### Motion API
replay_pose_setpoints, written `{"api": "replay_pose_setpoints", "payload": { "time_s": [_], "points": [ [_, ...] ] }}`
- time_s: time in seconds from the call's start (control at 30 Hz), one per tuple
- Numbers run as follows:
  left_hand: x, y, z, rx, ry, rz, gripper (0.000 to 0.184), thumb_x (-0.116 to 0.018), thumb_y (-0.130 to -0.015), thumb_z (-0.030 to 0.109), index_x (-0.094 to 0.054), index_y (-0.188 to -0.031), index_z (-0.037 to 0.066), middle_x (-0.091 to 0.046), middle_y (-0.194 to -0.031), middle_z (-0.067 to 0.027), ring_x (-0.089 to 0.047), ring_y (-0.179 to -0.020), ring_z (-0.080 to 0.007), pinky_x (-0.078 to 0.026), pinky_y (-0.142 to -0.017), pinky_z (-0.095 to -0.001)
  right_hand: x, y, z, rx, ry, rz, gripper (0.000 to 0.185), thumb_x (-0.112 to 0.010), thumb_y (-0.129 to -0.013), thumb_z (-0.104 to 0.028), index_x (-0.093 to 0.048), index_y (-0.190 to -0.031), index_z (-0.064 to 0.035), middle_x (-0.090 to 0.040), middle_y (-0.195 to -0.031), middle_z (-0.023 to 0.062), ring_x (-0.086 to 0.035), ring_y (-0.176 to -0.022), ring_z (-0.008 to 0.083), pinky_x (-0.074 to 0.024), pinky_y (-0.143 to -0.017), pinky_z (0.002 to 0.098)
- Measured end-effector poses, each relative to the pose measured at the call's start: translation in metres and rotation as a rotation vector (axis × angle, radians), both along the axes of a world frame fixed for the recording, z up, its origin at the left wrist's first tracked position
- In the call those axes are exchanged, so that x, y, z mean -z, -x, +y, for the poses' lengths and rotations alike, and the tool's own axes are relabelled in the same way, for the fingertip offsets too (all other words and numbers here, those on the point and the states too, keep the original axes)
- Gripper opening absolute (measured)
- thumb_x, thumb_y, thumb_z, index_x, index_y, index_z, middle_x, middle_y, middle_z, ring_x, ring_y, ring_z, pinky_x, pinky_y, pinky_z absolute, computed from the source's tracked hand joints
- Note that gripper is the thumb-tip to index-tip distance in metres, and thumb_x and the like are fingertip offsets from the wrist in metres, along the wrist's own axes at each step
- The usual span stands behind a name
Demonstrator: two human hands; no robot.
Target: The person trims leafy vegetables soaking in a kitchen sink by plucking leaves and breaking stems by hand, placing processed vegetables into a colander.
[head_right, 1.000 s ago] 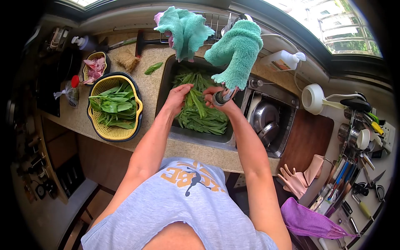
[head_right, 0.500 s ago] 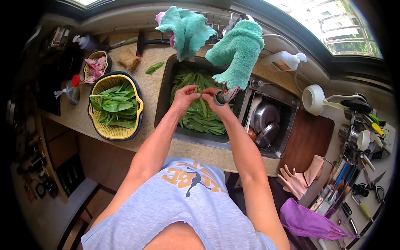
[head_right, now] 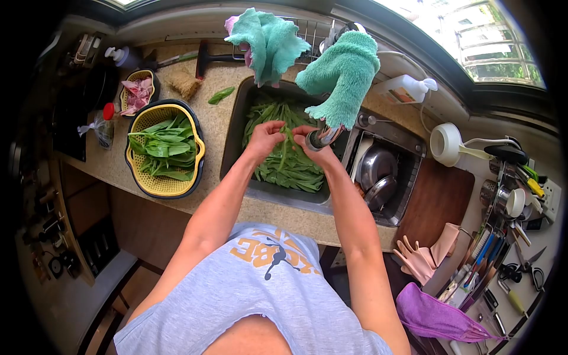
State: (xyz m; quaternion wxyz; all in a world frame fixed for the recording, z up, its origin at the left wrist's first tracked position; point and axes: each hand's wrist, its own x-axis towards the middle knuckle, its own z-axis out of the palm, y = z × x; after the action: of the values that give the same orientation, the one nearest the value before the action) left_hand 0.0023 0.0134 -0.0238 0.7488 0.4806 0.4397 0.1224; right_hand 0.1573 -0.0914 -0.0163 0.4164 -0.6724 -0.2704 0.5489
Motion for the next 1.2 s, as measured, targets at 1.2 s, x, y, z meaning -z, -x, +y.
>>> {"api": "replay_pose_setpoints", "payload": {
  "time_s": [1.2],
  "points": [
    [-0.015, 0.002, 0.0, -0.029, 0.2, 0.021, 0.037, -0.07, -0.077, -0.001, -0.061, -0.113, -0.003, -0.067, -0.091, -0.0059, -0.064, -0.073, -0.0137, -0.048, -0.063, -0.0252, -0.01, 0.005, 0.009, -0.049, 0.007, -0.033, 0.021, -0.069, -0.082, -0.019, -0.064, -0.093, -0.002, -0.062, -0.082, 0.0005, -0.053, -0.074, 0.009, -0.0426, -0.064, 0.0255]
  ]
}}
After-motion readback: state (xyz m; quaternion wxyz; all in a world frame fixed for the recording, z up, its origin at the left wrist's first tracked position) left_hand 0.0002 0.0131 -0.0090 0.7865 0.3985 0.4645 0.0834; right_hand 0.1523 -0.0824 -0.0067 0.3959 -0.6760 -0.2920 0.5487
